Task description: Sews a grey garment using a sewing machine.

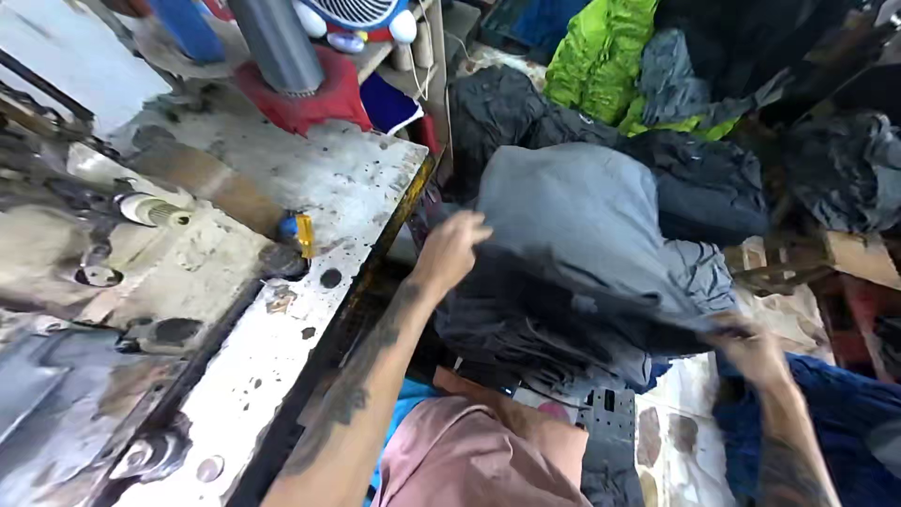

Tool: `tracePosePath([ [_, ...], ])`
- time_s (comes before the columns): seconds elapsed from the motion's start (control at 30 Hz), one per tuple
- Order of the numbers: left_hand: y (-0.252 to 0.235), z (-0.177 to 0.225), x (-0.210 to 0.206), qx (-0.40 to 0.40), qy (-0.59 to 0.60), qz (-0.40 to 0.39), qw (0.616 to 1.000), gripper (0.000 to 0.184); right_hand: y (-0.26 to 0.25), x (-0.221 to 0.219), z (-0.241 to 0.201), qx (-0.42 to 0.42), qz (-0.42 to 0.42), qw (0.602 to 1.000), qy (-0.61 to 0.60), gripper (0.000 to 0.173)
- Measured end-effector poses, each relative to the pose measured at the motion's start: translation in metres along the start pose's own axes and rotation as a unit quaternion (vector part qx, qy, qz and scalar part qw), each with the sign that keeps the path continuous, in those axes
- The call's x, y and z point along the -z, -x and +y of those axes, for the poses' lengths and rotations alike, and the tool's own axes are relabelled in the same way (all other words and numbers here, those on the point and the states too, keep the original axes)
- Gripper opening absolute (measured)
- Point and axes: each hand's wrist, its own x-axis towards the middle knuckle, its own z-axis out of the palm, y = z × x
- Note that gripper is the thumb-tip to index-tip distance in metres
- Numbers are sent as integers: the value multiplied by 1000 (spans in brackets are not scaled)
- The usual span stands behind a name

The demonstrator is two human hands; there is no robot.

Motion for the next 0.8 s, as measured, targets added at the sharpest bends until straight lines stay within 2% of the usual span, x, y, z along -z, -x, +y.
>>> tracePosePath([
  [0.07,72,-15,-55,64,23,-47,997,38,17,-33,-15,-100,-131,986,37,26],
  [0.1,110,-16,-72,105,54,-51,992,37,15,-48,-40,-103,-162,980,52,27],
  [0.17,196,0,-92,190,121,-6,974,32,16,-93,-111,-74,-227,970,50,35],
  [0.23,267,25,-96,246,175,72,951,26,11,-163,-185,35,-298,954,20,53],
  [0.27,297,38,-93,269,189,121,937,26,9,-201,-224,125,-322,939,1,61],
  [0.3,324,49,-87,293,180,181,921,24,11,-237,-266,232,-322,918,-22,63],
  [0.37,374,69,-69,361,90,300,879,23,22,-295,-348,431,-302,848,-65,55],
  [0.43,413,87,-47,455,-50,385,801,25,26,-347,-403,578,-282,762,-79,44],
  [0.5,444,95,-19,545,-179,434,695,28,18,-392,-428,667,-264,691,-88,38],
  [0.57,467,92,6,613,-243,452,601,37,8,-412,-436,707,-237,657,-112,35],
  [0.63,484,90,19,686,-213,423,552,47,11,-408,-440,716,-228,649,-121,34],
  [0.67,493,87,23,718,-174,397,544,49,22,-401,-446,711,-231,650,-135,34],
  [0.73,509,83,33,756,-54,340,556,41,69,-385,-464,697,-264,640,-190,33],
  [0.8,532,86,49,727,38,340,596,30,132,-383,-487,710,-317,581,-242,32],
])
